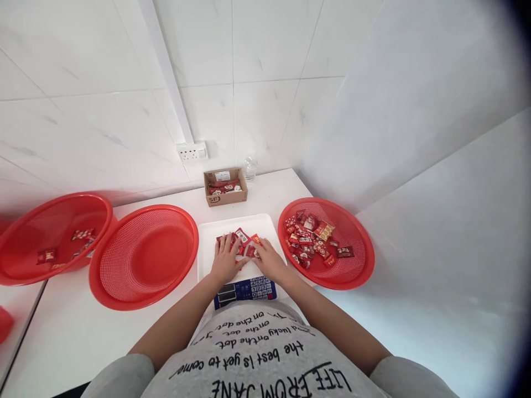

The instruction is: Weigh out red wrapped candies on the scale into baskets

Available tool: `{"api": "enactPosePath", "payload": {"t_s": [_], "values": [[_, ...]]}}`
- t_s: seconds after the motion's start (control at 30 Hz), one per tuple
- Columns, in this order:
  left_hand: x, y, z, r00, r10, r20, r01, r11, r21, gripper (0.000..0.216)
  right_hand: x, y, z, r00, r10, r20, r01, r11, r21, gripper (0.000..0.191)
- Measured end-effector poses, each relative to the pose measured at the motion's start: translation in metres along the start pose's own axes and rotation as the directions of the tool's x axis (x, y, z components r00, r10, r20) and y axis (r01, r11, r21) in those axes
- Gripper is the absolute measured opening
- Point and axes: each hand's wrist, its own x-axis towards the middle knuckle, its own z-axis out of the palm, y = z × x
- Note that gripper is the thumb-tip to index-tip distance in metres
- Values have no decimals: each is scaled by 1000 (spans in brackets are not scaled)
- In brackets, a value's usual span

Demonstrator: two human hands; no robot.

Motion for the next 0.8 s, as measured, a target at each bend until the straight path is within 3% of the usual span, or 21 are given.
{"api": "enactPosePath", "payload": {"t_s": [0.13, 0.33, 0.43, 0.63, 0.8], "values": [[-3, 1, 1, 999, -33, -34, 33, 999, -13, 59, -5, -10, 4, 998, -45, 40, 41, 995, 95, 45], [-13, 7, -2, 999, 12, -39, -12, 1000, 6, 65, -12, 14, -17, 977, 61, -203, -35, 991, 130, 36], [-7, 10, 0, 999, 26, -25, -25, 999, 22, 72, -10, 25, -23, 965, 76, -252, -57, 995, 84, 34], [7, 8, -2, 996, 58, 62, -58, 998, -4, 85, 17, 5, -8, 994, -52, -92, 48, 998, -48, 39], [-2, -3, -10, 1000, 3, -4, -4, 996, -85, 83, 32, -7, 3, 998, -59, -20, 55, 988, -146, 45]]}}
